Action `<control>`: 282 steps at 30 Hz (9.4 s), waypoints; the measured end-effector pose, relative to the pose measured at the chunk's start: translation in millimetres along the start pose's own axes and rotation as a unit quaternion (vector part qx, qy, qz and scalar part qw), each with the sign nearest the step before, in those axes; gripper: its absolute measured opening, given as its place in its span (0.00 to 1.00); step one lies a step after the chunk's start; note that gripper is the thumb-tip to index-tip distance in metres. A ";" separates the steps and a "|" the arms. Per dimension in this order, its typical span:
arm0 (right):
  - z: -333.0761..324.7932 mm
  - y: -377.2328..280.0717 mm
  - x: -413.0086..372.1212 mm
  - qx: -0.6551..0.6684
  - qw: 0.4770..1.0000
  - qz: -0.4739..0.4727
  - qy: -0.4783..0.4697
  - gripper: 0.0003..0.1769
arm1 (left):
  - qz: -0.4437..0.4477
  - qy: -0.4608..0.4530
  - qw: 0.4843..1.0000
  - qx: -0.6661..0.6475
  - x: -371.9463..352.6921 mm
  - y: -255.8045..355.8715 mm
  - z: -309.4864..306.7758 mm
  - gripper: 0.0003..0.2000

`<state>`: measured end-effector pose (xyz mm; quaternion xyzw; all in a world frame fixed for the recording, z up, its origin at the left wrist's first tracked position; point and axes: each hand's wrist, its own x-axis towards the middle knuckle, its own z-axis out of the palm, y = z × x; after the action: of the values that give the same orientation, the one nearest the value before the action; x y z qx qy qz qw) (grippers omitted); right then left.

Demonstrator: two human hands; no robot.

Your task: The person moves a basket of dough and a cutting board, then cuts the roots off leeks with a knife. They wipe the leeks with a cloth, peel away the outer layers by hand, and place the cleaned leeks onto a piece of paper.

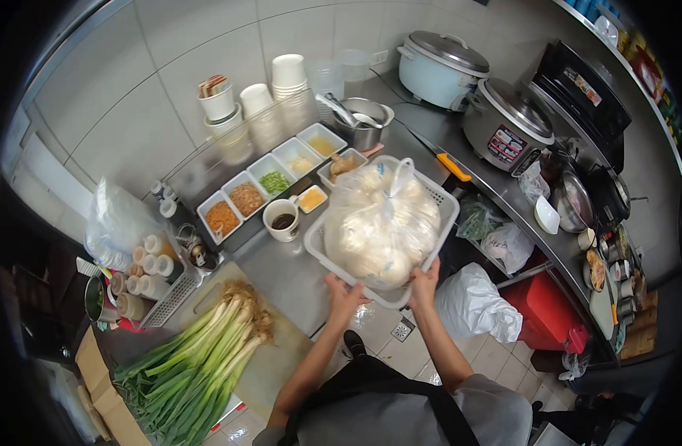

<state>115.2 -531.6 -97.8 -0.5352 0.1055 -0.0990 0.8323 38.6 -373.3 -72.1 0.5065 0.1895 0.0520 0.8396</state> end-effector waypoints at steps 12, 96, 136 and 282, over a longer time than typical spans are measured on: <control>7.2 -67.8 291.6 -0.515 0.766 -0.379 -0.060 0.25 | -0.007 0.028 0.997 0.076 46.2 20.7 -7.7 0.28; 109.4 -9.2 -78.9 -0.270 0.724 0.113 -0.625 0.02 | 0.034 0.488 0.810 0.324 -221.9 -72.6 -171.6 0.18; 8.1 -132.8 -166.4 -0.544 0.608 -0.079 -0.573 0.30 | 0.239 0.193 0.601 0.738 -156.5 14.4 -177.0 0.10; 129.0 -16.9 407.6 -0.380 0.837 -0.088 -0.383 0.11 | -0.117 0.055 0.990 -0.047 361.6 119.6 128.3 0.12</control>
<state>541.2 -539.4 -58.6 -0.8117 -0.2400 0.0896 0.5250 432.3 -321.3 -10.7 0.4369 0.2907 -0.0105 0.8512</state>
